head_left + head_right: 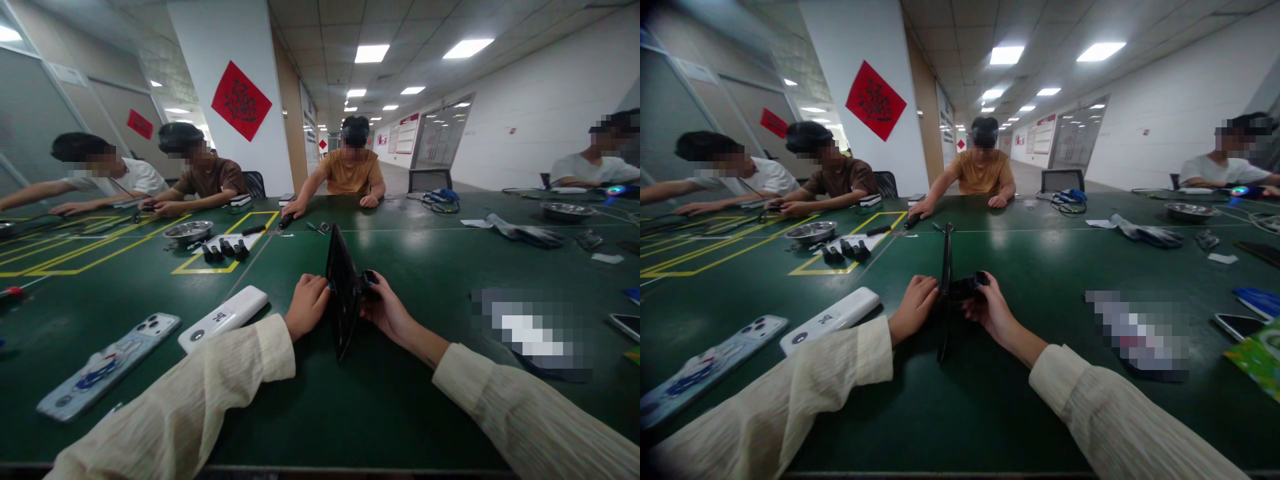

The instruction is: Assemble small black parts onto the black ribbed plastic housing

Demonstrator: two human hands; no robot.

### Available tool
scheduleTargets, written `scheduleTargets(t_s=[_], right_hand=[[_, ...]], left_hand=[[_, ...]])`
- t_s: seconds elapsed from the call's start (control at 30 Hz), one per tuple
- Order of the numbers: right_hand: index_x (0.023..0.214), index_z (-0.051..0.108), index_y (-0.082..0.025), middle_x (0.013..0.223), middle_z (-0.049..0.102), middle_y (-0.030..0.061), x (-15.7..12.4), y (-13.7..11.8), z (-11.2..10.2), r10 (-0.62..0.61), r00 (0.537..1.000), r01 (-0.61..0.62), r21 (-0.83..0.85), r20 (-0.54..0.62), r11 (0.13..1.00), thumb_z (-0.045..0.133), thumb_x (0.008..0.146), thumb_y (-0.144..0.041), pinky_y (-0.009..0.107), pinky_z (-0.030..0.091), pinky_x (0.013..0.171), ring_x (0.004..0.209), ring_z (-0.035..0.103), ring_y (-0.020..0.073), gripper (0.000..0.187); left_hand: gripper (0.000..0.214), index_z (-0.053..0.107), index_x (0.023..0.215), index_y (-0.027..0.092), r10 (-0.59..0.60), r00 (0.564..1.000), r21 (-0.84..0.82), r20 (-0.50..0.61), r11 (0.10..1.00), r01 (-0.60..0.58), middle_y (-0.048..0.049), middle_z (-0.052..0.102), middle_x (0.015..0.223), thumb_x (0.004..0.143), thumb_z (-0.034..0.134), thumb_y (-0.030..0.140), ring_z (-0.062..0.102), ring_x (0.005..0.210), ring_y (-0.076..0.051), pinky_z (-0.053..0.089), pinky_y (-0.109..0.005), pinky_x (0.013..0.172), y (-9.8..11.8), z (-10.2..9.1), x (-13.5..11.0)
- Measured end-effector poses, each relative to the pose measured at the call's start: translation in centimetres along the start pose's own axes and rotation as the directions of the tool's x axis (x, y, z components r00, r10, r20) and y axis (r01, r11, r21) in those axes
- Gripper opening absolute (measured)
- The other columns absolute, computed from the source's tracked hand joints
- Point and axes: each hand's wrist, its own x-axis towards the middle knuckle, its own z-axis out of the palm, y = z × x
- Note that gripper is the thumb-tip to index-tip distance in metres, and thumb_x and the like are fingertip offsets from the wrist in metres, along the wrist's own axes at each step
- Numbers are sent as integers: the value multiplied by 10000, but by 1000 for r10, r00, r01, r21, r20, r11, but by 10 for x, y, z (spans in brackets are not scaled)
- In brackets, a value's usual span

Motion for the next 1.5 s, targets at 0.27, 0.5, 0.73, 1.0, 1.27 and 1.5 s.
scheduleTargets(t_s=[0.27, 0.5, 0.73, 1.0, 1.27, 1.5], right_hand=[[1145, 319, -305, 644, 569, -36, -2, -2, 0, 24, 999, -25, 29, 29, 999, 508, 744, -290, 219, 373, 432, 480, 545, 135, 443], [1087, 315, -300, 679, 584, -29, -8, -6, 6, 5, 1000, -5, -19, 18, 1000, 522, 710, -291, 216, 366, 434, 500, 548, 139, 430], [1140, 305, -321, 688, 571, -35, -8, -8, 7, 24, 1000, -24, -17, 10, 1000, 526, 715, -298, 209, 362, 425, 491, 536, 129, 479], [1200, 285, -361, 715, 566, -40, -7, -7, 6, 35, 999, -34, -31, 29, 999, 545, 718, -325, 202, 363, 427, 505, 542, 123, 549], [1207, 292, -368, 666, 550, -47, -7, -7, 5, 47, 998, -46, -38, 44, 998, 555, 727, -340, 204, 367, 438, 503, 532, 126, 548], [1204, 290, -359, 660, 559, -40, -6, -7, 4, 57, 997, -56, -21, 50, 998, 537, 731, -328, 211, 370, 445, 499, 532, 130, 535]], left_hand=[[376, 450, 688, 174, -19, 999, -44, 41, 999, 21, -42, 538, 738, 926, 206, 333, 447, 742, -184, 362, -371, 803, 1, 1, -1], [328, 535, 755, 161, -73, 995, -89, 67, 993, 79, -73, 582, 842, 885, 268, 303, 460, 901, -229, 373, -389, 831, -6, 1, -1], [361, 514, 711, 166, -56, 996, -130, 64, 989, 64, -68, 570, 777, 901, 243, 310, 472, 854, -216, 382, -400, 861, -4, 1, 0], [320, 520, 704, 172, -70, 995, -229, 70, 970, 84, -69, 557, 791, 886, 282, 285, 452, 886, -219, 387, -401, 869, -7, 4, -1], [384, 517, 684, 168, -79, 996, -246, 33, 966, 85, -39, 560, 727, 912, 244, 316, 496, 755, -177, 397, -377, 856, -5, 4, -1], [386, 544, 717, 160, -60, 996, -153, 72, 986, 70, -76, 603, 792, 892, 220, 273, 539, 783, -206, 430, -381, 802, -11, 6, -1]])
